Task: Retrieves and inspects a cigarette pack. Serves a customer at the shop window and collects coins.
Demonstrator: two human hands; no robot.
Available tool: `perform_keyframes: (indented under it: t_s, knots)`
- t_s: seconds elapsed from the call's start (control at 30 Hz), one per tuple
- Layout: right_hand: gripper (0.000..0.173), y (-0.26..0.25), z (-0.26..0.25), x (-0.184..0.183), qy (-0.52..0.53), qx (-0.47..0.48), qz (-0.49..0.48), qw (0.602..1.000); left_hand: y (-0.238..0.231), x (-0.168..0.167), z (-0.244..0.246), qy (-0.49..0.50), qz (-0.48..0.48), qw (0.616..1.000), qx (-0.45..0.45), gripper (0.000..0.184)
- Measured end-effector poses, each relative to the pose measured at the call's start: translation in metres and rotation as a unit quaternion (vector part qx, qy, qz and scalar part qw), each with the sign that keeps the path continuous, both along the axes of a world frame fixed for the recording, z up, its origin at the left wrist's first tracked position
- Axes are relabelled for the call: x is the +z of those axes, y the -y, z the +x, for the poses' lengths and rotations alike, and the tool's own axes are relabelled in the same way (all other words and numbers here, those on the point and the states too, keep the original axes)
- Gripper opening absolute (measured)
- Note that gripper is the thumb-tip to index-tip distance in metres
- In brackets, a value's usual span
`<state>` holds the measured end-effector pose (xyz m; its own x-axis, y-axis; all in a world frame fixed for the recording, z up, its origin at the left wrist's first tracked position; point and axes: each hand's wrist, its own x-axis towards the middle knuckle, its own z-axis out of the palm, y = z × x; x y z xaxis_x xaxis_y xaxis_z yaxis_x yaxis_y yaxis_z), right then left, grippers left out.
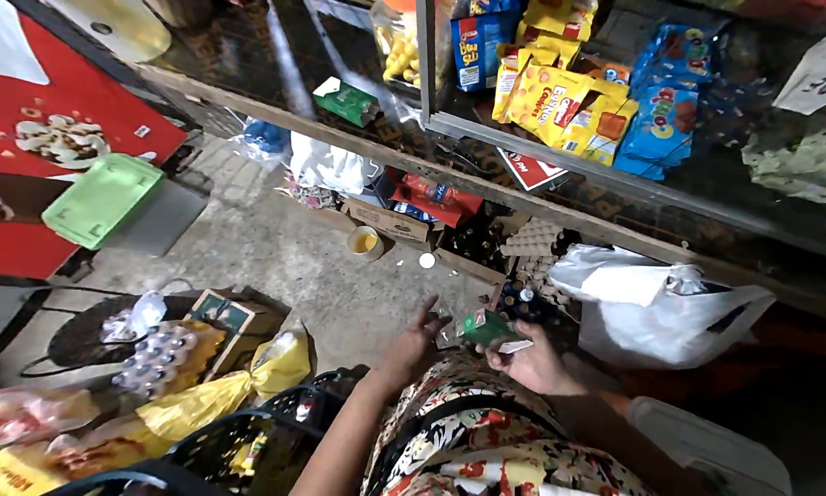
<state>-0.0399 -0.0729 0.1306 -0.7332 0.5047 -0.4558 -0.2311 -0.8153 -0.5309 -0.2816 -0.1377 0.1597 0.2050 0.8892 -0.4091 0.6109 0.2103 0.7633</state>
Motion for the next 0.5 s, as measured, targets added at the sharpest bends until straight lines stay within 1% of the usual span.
perform_keyframes:
  t_s: [0.03, 0.07, 0.1, 0.13, 0.17, 0.2, 0.23, 0.3, 0.33, 0.37, 0.4, 0.43, 0.47, 0.5]
  knots:
    - [0.061, 0.002, -0.005, -0.001, -0.01, -0.004, -0.019, 1.0, -0.001, 0.006, 0.001, 0.026, 0.026, 0.999, -0.004, 0.068]
    - [0.057, 0.003, -0.01, -0.001, -0.018, -0.011, -0.034, 0.999, -0.001, 0.01, 0.001, 0.059, 0.07, 0.996, 0.006, 0.059]
    - [0.052, 0.004, -0.014, -0.001, -0.025, -0.017, -0.043, 0.999, -0.001, 0.012, 0.003, 0.079, 0.13, 0.988, 0.027, 0.038]
    - [0.049, 0.004, -0.018, 0.0, -0.027, -0.019, -0.048, 0.998, -0.001, 0.013, 0.005, 0.084, 0.199, 0.975, 0.056, 0.02]
    - [0.048, 0.004, -0.02, 0.001, -0.027, -0.022, -0.053, 0.998, -0.002, 0.012, 0.006, 0.082, 0.253, 0.96, 0.089, 0.013]
    - [0.048, 0.004, -0.023, 0.001, -0.027, -0.026, -0.056, 0.998, -0.003, 0.01, 0.004, 0.099, 0.278, 0.949, 0.109, 0.012]
    - [0.048, 0.004, -0.025, 0.002, -0.028, -0.033, -0.058, 0.997, -0.003, 0.009, 0.0, 0.145, 0.272, 0.945, 0.111, 0.02]
    - [0.045, 0.003, -0.031, 0.004, -0.022, -0.041, -0.068, 0.997, -0.004, 0.007, -0.007, 0.266, 0.221, 0.936, 0.07, 0.055]
    - [0.047, 0.003, -0.036, 0.003, -0.027, -0.04, -0.064, 0.997, -0.005, 0.006, -0.007, 0.317, 0.199, 0.925, 0.072, 0.063]
    - [0.051, 0.002, -0.042, 0.001, -0.029, -0.032, -0.036, 0.998, -0.005, 0.006, -0.004, 0.357, 0.183, 0.91, 0.107, 0.06]
    - [0.05, 0.002, -0.049, 0.0, -0.012, -0.021, 0.022, 0.999, -0.006, 0.007, -0.003, 0.375, 0.173, 0.897, 0.16, 0.049]
    - [0.044, 0.0, -0.056, 0.003, 0.036, -0.004, 0.105, 0.994, -0.009, 0.007, -0.004, 0.367, 0.175, 0.891, 0.201, 0.037]
    - [0.04, -0.004, -0.062, 0.007, 0.1, 0.012, 0.218, 0.971, -0.012, 0.005, -0.011, 0.344, 0.186, 0.894, 0.217, 0.032]
    - [0.037, -0.008, -0.069, 0.011, 0.163, 0.007, 0.338, 0.927, -0.014, 0.003, -0.022, 0.303, 0.207, 0.906, 0.209, 0.031]
